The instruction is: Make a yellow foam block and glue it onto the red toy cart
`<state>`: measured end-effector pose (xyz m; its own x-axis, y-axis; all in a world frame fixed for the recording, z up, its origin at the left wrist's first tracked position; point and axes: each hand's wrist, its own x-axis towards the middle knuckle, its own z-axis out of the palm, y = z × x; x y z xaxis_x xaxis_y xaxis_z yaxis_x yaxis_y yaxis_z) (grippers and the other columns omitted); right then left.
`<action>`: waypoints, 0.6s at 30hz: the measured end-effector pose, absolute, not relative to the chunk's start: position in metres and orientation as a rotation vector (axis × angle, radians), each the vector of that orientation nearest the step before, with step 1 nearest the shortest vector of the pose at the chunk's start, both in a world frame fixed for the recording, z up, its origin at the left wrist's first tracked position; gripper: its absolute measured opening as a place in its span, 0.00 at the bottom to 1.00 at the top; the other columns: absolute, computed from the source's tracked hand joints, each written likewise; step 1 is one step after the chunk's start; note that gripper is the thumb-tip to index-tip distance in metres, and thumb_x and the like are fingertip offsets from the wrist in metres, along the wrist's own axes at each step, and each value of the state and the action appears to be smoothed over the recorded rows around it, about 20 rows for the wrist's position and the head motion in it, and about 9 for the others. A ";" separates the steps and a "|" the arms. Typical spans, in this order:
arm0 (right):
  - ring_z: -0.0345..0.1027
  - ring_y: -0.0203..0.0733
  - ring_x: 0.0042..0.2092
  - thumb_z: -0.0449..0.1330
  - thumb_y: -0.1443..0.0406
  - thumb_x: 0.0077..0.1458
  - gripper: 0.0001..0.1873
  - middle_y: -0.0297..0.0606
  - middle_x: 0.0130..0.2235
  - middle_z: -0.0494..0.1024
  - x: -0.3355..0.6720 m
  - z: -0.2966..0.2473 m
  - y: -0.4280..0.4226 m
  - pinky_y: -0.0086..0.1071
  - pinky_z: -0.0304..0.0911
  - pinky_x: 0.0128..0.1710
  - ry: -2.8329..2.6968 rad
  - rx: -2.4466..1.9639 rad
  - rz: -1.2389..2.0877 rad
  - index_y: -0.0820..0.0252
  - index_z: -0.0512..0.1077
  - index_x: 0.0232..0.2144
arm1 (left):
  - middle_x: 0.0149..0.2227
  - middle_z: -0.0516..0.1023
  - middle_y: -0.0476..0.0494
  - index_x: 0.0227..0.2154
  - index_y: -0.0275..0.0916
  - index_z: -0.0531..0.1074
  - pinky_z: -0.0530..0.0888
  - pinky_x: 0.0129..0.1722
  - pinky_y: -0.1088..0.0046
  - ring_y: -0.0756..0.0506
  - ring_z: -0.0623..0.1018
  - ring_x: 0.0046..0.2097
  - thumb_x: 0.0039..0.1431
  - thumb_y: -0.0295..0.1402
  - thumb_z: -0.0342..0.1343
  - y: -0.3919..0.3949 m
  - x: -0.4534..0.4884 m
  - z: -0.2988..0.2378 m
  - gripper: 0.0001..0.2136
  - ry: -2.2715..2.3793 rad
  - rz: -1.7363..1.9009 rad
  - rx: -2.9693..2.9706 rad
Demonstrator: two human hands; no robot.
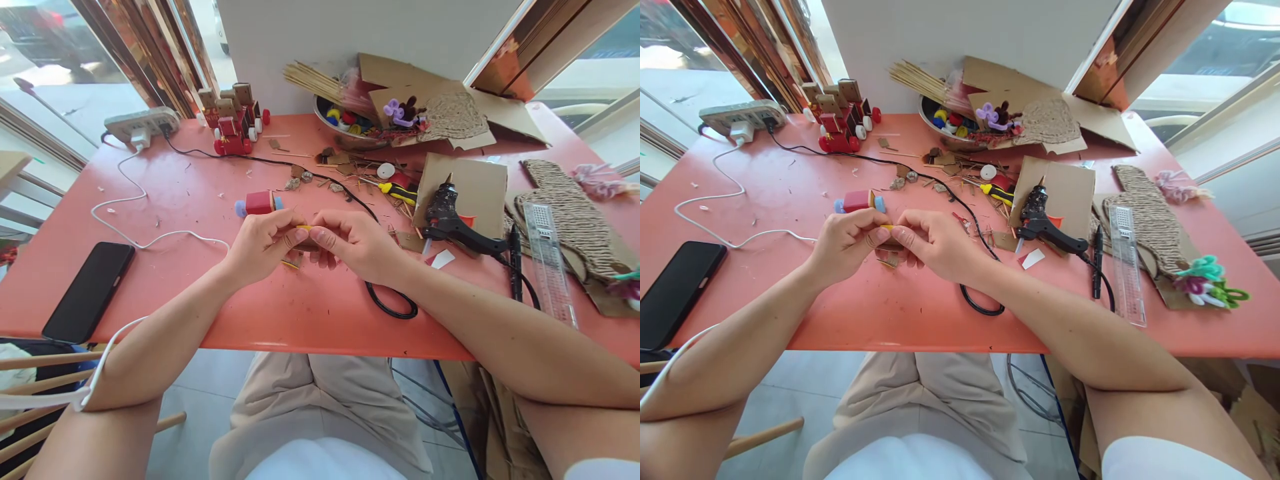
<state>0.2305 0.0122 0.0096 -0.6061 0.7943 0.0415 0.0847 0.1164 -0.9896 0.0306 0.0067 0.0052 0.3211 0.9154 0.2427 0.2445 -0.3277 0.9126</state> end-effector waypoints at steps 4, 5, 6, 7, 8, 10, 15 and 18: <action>0.66 0.34 0.26 0.63 0.42 0.65 0.25 0.30 0.26 0.73 0.228 0.005 0.006 0.30 0.63 0.27 -1.850 -0.862 1.375 0.54 0.68 0.30 | 0.21 0.77 0.50 0.26 0.43 0.75 0.75 0.22 0.74 0.47 0.77 0.21 0.58 0.58 0.67 0.005 0.032 0.006 0.22 1.008 1.003 1.739; 0.66 0.34 0.27 0.61 0.46 0.66 0.22 0.30 0.26 0.73 0.227 0.004 0.003 0.30 0.63 0.28 -1.866 -0.862 1.319 0.54 0.67 0.30 | 0.21 0.77 0.50 0.25 0.43 0.75 0.75 0.22 0.73 0.47 0.77 0.21 0.59 0.58 0.66 0.004 0.032 0.007 0.23 0.994 1.000 1.733; 0.66 0.35 0.28 0.60 0.49 0.68 0.20 0.30 0.27 0.73 0.226 0.004 0.002 0.30 0.63 0.29 -1.881 -0.859 1.266 0.54 0.66 0.30 | 0.21 0.77 0.50 0.25 0.43 0.74 0.75 0.22 0.74 0.47 0.77 0.21 0.60 0.58 0.66 0.004 0.033 0.007 0.23 0.975 1.001 1.729; 0.66 0.35 0.28 0.58 0.52 0.68 0.18 0.30 0.27 0.72 0.226 0.003 0.000 0.30 0.63 0.30 -1.899 -0.854 1.219 0.53 0.65 0.29 | 0.20 0.76 0.50 0.24 0.43 0.73 0.75 0.21 0.74 0.47 0.77 0.20 0.60 0.58 0.66 0.004 0.034 0.008 0.24 0.955 1.008 1.728; 0.66 0.35 0.28 0.57 0.55 0.69 0.16 0.30 0.26 0.72 0.225 0.002 -0.002 0.30 0.62 0.31 -1.916 -0.849 1.178 0.53 0.64 0.29 | 0.20 0.75 0.50 0.23 0.43 0.72 0.74 0.21 0.74 0.48 0.77 0.20 0.61 0.57 0.66 0.003 0.034 0.008 0.24 0.937 1.016 1.729; 0.65 0.35 0.29 0.55 0.58 0.68 0.15 0.30 0.26 0.71 0.225 0.002 -0.004 0.30 0.61 0.31 -1.946 -0.844 1.106 0.53 0.62 0.28 | 0.19 0.74 0.50 0.22 0.42 0.71 0.71 0.19 0.75 0.49 0.75 0.20 0.61 0.57 0.66 0.003 0.036 0.009 0.24 0.921 1.030 1.727; 0.65 0.34 0.28 0.54 0.59 0.68 0.14 0.30 0.26 0.70 0.226 0.004 0.000 0.29 0.60 0.31 -1.981 -0.835 1.101 0.54 0.63 0.29 | 0.18 0.71 0.52 0.22 0.41 0.69 0.67 0.17 0.78 0.52 0.70 0.18 0.61 0.58 0.66 0.003 0.038 0.009 0.26 0.898 1.058 1.721; 0.65 0.33 0.27 0.51 0.56 0.69 0.16 0.30 0.26 0.70 0.228 0.009 0.005 0.28 0.61 0.29 -2.022 -0.726 1.313 0.55 0.67 0.31 | 0.18 0.70 0.53 0.22 0.40 0.69 0.66 0.18 0.79 0.53 0.69 0.19 0.62 0.56 0.66 0.004 0.038 0.009 0.26 0.859 1.073 1.751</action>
<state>0.2283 0.0047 0.0088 -0.6613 0.7240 0.1961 0.1154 0.3565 -0.9271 0.0380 0.0038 0.0094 0.3859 0.8709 0.3042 0.1063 -0.3696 0.9231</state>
